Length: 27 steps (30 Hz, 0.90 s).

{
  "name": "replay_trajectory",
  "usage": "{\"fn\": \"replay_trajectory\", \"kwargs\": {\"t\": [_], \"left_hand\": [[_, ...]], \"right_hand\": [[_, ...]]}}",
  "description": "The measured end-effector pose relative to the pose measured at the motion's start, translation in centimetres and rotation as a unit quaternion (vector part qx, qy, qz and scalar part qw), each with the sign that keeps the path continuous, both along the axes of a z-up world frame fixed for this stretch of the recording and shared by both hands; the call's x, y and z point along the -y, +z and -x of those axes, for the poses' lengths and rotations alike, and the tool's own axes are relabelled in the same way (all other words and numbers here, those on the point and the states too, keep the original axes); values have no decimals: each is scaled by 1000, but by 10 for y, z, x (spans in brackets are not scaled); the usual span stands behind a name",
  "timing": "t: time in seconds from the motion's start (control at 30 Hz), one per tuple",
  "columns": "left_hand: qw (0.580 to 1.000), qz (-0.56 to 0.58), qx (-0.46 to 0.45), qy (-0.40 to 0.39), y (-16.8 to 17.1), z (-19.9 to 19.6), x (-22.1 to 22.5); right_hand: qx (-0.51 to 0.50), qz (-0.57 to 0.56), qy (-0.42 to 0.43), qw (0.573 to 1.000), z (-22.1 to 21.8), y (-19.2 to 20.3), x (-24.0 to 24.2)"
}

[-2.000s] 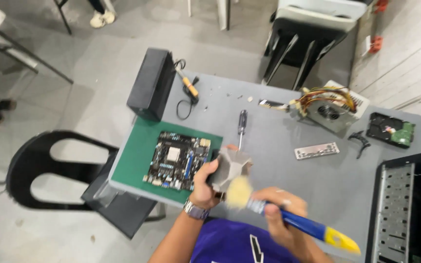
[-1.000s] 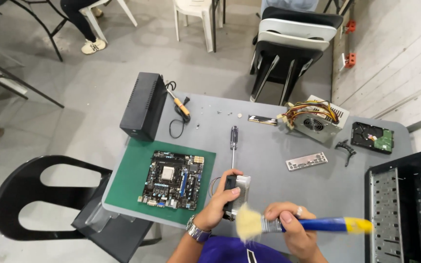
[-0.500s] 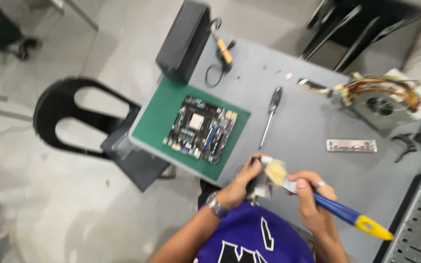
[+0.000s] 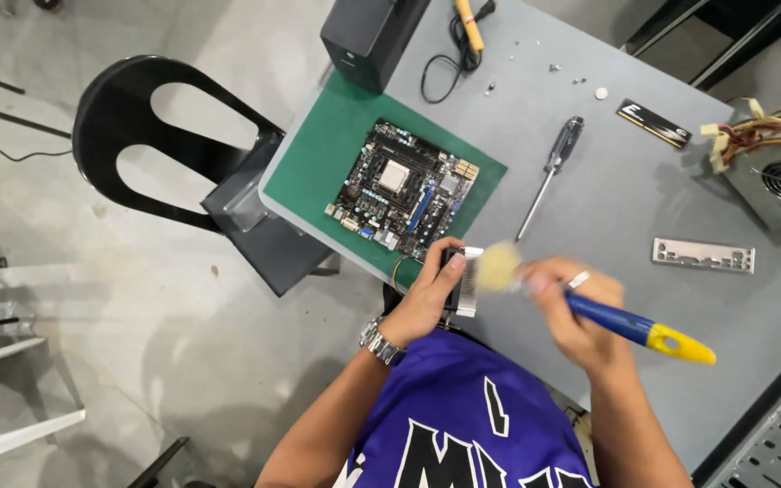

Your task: Disassembling a computer case, cleaning a CPU heatsink with a brush, and inspecting the motherboard.

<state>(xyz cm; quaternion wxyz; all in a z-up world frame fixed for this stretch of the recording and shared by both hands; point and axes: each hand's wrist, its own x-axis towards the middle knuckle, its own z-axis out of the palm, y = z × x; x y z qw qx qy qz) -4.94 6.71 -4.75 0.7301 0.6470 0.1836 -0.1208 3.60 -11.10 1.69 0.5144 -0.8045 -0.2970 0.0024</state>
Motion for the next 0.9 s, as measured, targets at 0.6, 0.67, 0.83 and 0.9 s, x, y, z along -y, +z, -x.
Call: {"fn": "replay_trajectory", "kwargs": {"t": [0.6, 0.67, 0.83, 0.9], "left_hand": [[908, -259, 330, 19, 24, 14, -65], [899, -296, 322, 14, 23, 13, -72], [936, -174, 306, 4, 20, 10, -97], [950, -112, 290, 0, 14, 4, -106]], "right_hand": [[-371, -228, -11, 900, -52, -57, -53], [-408, -218, 27, 886, -37, -45, -77], [-408, -146, -47, 900, -70, -77, -68], [-421, -175, -63, 888, -65, -80, -80]]}}
